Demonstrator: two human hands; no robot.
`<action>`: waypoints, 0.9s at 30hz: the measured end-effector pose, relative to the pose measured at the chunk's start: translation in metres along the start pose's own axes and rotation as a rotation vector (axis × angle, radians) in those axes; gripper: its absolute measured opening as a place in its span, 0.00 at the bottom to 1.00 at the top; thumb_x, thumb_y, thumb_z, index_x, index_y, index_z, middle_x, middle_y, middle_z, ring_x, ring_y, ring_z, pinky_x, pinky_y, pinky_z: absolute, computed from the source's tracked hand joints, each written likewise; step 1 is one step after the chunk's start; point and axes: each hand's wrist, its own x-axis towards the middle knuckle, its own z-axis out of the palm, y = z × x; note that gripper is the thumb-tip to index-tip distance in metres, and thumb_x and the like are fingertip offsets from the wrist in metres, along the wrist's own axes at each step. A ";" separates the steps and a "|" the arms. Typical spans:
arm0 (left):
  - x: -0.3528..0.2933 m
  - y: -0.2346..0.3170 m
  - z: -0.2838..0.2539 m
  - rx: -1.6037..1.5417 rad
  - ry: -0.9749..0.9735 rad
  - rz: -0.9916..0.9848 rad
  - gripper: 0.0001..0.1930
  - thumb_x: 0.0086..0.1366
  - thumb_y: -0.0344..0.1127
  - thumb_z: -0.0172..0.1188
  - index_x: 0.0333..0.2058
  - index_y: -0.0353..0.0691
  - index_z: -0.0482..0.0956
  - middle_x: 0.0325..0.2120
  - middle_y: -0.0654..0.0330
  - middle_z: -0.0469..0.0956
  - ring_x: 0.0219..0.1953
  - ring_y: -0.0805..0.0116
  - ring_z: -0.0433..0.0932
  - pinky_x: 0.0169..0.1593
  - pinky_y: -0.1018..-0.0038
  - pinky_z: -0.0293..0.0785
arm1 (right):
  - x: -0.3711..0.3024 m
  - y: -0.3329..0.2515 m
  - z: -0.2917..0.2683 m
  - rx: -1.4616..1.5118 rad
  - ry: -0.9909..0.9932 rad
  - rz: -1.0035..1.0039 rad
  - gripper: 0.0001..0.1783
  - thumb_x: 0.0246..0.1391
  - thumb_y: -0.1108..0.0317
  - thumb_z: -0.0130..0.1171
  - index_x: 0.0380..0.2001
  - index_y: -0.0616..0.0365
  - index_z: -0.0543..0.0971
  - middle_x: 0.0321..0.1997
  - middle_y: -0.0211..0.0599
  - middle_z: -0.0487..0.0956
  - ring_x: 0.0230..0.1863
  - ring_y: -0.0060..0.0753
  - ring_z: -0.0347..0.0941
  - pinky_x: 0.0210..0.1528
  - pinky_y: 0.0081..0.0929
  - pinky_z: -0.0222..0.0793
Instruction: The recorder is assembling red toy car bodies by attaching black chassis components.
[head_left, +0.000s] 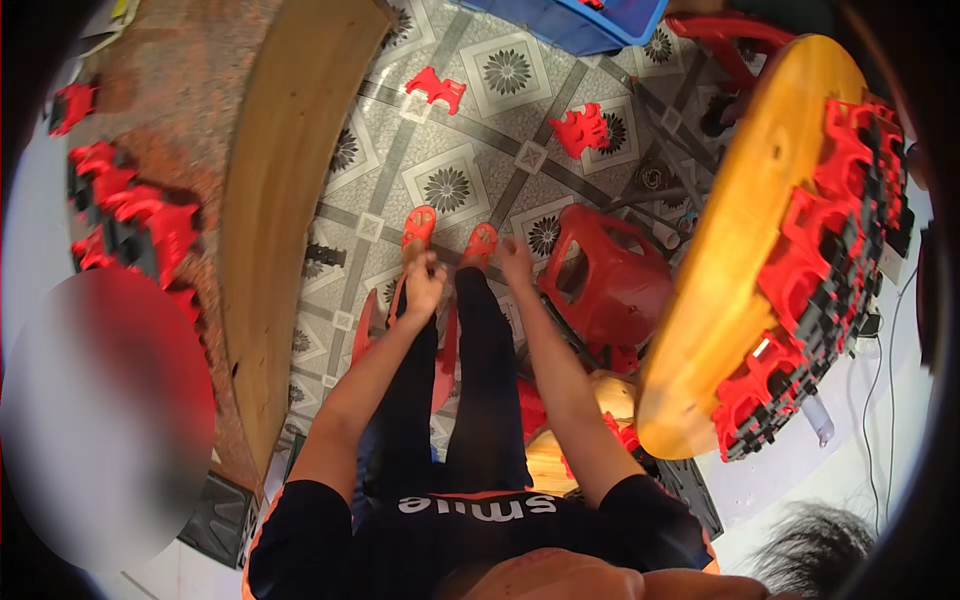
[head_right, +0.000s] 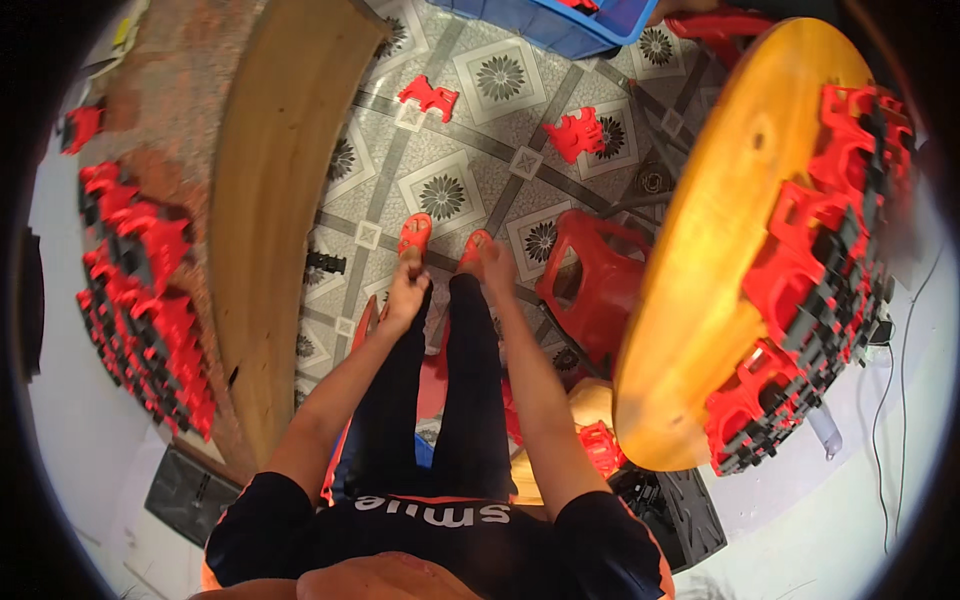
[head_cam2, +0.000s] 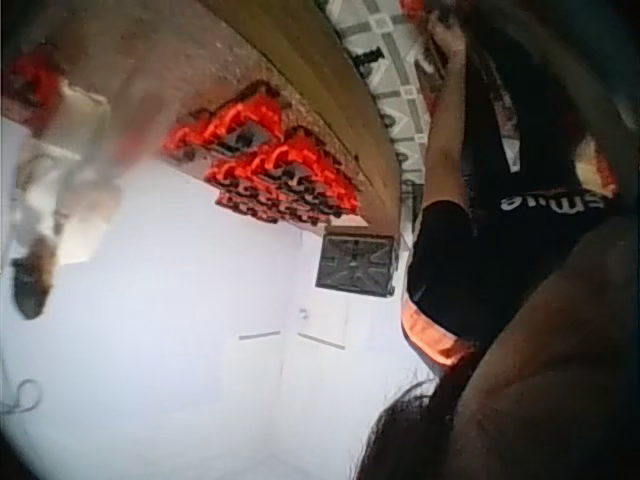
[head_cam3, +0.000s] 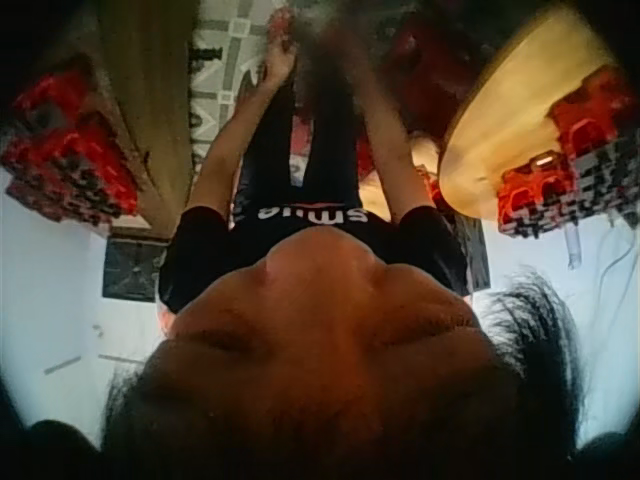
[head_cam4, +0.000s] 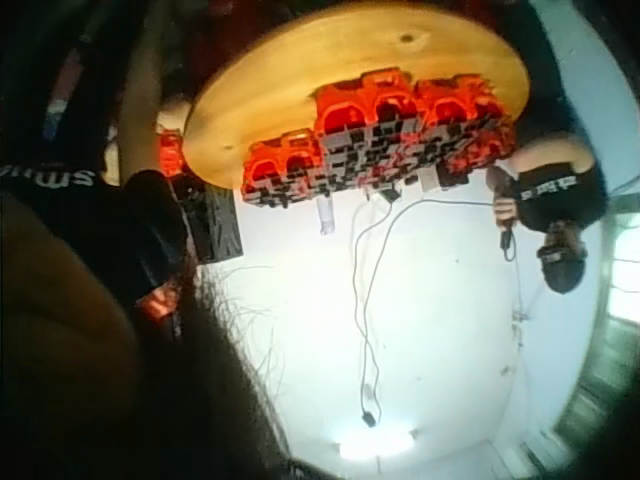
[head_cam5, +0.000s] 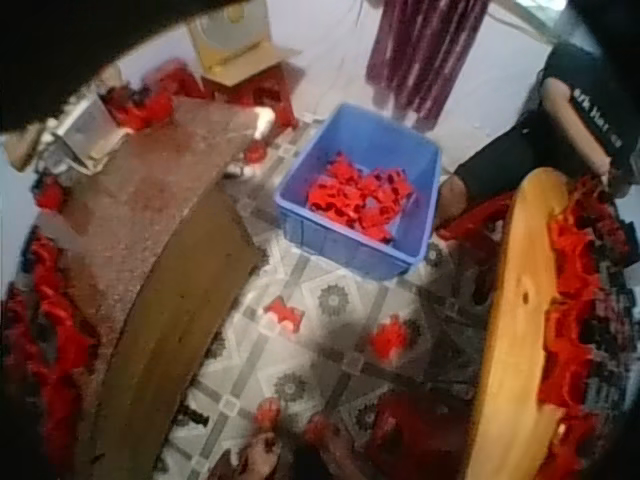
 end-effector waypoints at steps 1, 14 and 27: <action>0.039 -0.022 0.004 -0.015 0.045 0.072 0.17 0.57 0.33 0.62 0.45 0.36 0.73 0.41 0.47 0.75 0.46 0.47 0.73 0.52 0.60 0.69 | 0.040 0.005 0.007 -0.043 0.012 0.045 0.24 0.50 0.60 0.64 0.49 0.61 0.76 0.42 0.42 0.80 0.45 0.39 0.76 0.48 0.33 0.71; 0.435 0.021 0.038 1.090 0.291 0.914 0.41 0.56 0.30 0.60 0.68 0.60 0.54 0.69 0.61 0.51 0.70 0.56 0.50 0.66 0.43 0.52 | 0.442 0.016 -0.064 -0.139 0.609 0.361 0.86 0.19 0.20 0.68 0.72 0.53 0.32 0.73 0.67 0.35 0.73 0.67 0.41 0.70 0.58 0.46; 0.346 -0.143 0.113 -0.145 0.648 0.033 0.14 0.55 0.40 0.62 0.38 0.38 0.80 0.36 0.45 0.80 0.41 0.47 0.78 0.46 0.57 0.73 | 0.466 0.139 -0.120 0.659 0.351 -0.118 0.30 0.48 0.78 0.68 0.55 0.58 0.71 0.52 0.44 0.78 0.47 0.45 0.79 0.47 0.47 0.80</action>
